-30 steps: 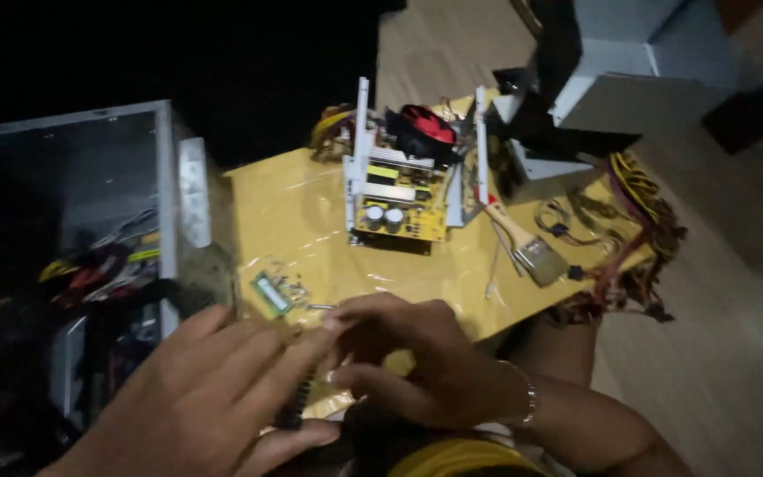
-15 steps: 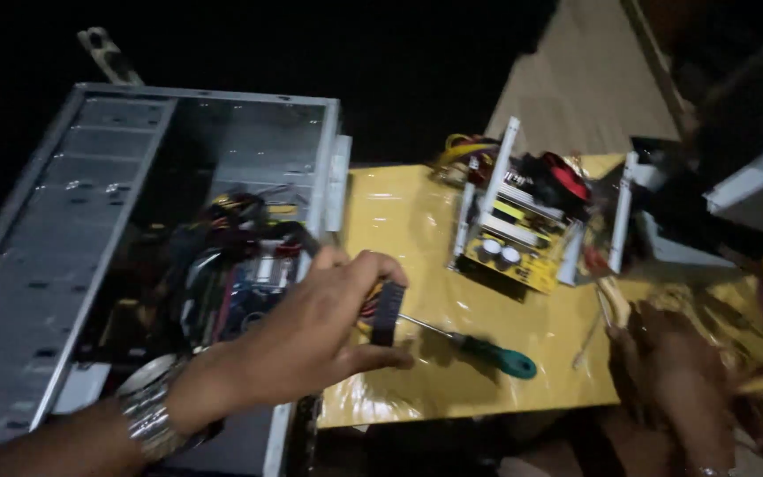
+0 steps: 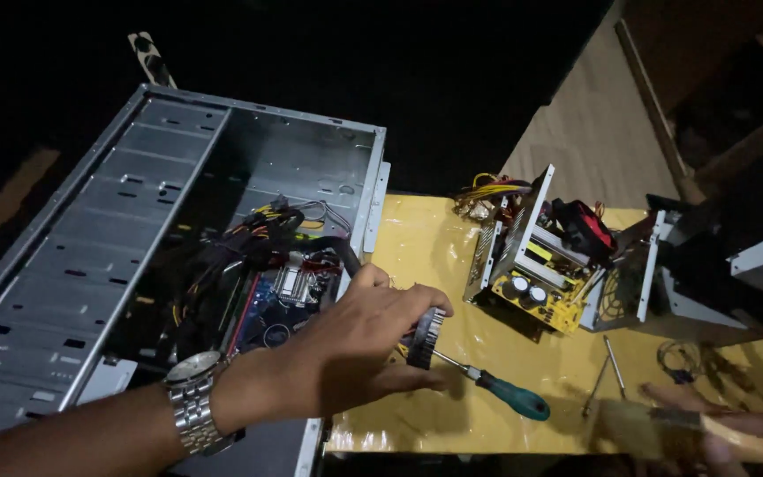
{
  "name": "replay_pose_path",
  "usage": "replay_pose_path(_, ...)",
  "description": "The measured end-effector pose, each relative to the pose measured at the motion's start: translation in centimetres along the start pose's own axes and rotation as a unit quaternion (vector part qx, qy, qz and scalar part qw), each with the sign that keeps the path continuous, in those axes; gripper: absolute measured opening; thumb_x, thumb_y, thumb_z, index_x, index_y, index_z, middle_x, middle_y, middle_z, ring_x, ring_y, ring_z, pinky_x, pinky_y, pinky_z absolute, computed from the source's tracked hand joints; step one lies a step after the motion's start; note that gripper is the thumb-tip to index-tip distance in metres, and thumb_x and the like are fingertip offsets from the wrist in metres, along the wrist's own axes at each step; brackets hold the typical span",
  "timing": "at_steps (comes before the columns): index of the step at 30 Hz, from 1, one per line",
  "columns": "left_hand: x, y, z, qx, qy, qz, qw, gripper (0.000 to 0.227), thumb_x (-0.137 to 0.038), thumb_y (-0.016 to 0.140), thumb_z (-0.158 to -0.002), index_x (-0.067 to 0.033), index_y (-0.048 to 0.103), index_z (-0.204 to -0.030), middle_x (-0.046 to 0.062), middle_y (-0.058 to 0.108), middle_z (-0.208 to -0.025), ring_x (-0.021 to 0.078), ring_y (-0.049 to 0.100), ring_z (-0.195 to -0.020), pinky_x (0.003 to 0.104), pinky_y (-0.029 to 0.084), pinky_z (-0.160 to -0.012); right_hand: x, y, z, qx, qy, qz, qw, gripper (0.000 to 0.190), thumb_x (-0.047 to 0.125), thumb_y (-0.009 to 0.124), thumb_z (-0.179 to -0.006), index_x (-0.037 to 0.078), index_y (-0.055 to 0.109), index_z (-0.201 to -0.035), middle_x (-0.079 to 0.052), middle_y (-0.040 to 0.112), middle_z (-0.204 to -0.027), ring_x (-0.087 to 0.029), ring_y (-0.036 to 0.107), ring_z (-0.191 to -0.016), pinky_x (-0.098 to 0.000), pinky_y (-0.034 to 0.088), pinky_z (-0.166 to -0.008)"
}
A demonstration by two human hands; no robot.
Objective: The person secures a drive into a computer case using a screwdriver and screws. They then use a brush to clean dust from the internal components and wires before connecting a cable to the motherboard.
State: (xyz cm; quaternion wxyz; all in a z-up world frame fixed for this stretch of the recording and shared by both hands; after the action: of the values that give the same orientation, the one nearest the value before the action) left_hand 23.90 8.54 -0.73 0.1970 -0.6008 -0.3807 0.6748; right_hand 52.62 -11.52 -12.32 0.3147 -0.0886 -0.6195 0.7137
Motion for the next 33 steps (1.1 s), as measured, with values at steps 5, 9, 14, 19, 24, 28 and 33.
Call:
replay_pose_path(5,0.4,0.1,0.3,0.019,-0.049,0.011,0.999,0.066,-0.043,0.077,-0.084,-0.0169,0.051,-0.139,-0.001,0.062,-0.083,0.0227,0.047,-0.097,0.037,0.043,-0.081,0.8,1.8,-0.6,0.077,-0.133,-0.219,0.964,0.063,0.033,0.080,-0.073,0.032,0.074,-0.135,0.005,0.094,-0.094,-0.008,0.086,-0.061,-0.0247,0.066,-0.059)
replay_pose_path(9,-0.7,-0.5,0.8,0.015,-0.017,0.029,0.999,0.067,-0.062,0.055,-0.083,-0.0180,0.053,-0.134,-0.002,0.077,-0.093,0.0218,0.044,-0.093,0.039,0.038,-0.081,20.7,-5.4,4.0,-0.237,-0.328,-0.455,0.793,0.029,0.029,0.054,-0.104,0.012,0.073,-0.092,-0.013,0.081,-0.103,-0.026,0.085,-0.096,-0.0338,0.067,-0.091)
replay_pose_path(14,-1.9,-1.3,1.2,-0.084,0.132,0.005,0.988,0.035,-0.023,0.073,-0.090,-0.0113,0.050,-0.113,0.002,0.068,-0.090,0.0236,0.066,-0.079,0.038,0.031,-0.085,23.9,-5.1,4.4,-0.296,-0.358,-0.429,0.774,0.016,0.012,0.082,-0.076,0.009,0.076,-0.090,-0.009,0.080,-0.090,-0.021,0.083,-0.081,-0.0260,0.072,-0.075)
replay_pose_path(19,-2.0,-1.1,1.5,-0.094,0.145,-0.022,0.985,0.023,-0.017,0.075,-0.091,-0.0113,0.056,-0.104,-0.002,0.061,-0.078,0.0166,0.053,-0.064,0.036,0.034,-0.083,25.0,-6.7,4.1,-0.352,-0.412,-0.243,0.805,0.020,0.023,0.077,-0.081,0.008,0.073,-0.094,-0.009,0.077,-0.095,-0.017,0.079,-0.083,-0.0225,0.067,-0.076)
replay_pose_path(24,-2.5,-1.1,1.9,-0.118,0.190,-0.048,0.973,0.032,0.006,0.076,-0.085,-0.0022,0.053,-0.105,0.000,0.050,-0.066,0.0192,0.046,-0.057,0.039,0.040,-0.077,26.8,-2.8,5.9,-0.240,-0.563,-0.139,0.779,0.025,0.024,0.073,-0.091,0.002,0.073,-0.104,-0.019,0.076,-0.100,-0.019,0.082,-0.076,-0.0277,0.069,-0.064)
replay_pose_path(28,-2.2,-0.6,1.5,-0.078,0.142,-0.004,0.987,0.019,-0.017,0.066,-0.098,-0.0085,0.054,-0.109,-0.002,0.057,-0.071,0.0164,0.049,-0.059,0.037,0.035,-0.083,22.7,-1.8,2.1,-0.210,-0.413,-0.332,0.822,0.028,0.022,0.075,-0.083,0.002,0.073,-0.102,-0.013,0.080,-0.093,-0.016,0.083,-0.077,-0.0193,0.070,-0.068)
replay_pose_path(33,-2.1,-1.0,1.5,-0.087,0.140,0.000,0.986,0.030,-0.029,0.073,-0.095,-0.0091,0.058,-0.112,-0.004,0.073,-0.088,0.0145,0.060,-0.065,0.033,0.035,-0.083,20.2,-0.3,-0.2,-0.191,-0.278,-0.230,0.913,0.026,0.026,0.078,-0.077,0.024,0.074,-0.102,0.003,0.081,-0.098,-0.009,0.083,-0.081,-0.0185,0.069,-0.065)
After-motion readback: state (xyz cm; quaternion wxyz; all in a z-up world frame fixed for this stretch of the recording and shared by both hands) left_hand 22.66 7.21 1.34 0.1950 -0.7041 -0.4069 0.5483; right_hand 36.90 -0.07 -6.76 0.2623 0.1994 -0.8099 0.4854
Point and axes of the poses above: each hand's wrist, its own z-axis away from the middle knuckle, its own y-axis out of the palm, x = y × z, the point moved 10 cm from there along -z, towards the middle knuckle
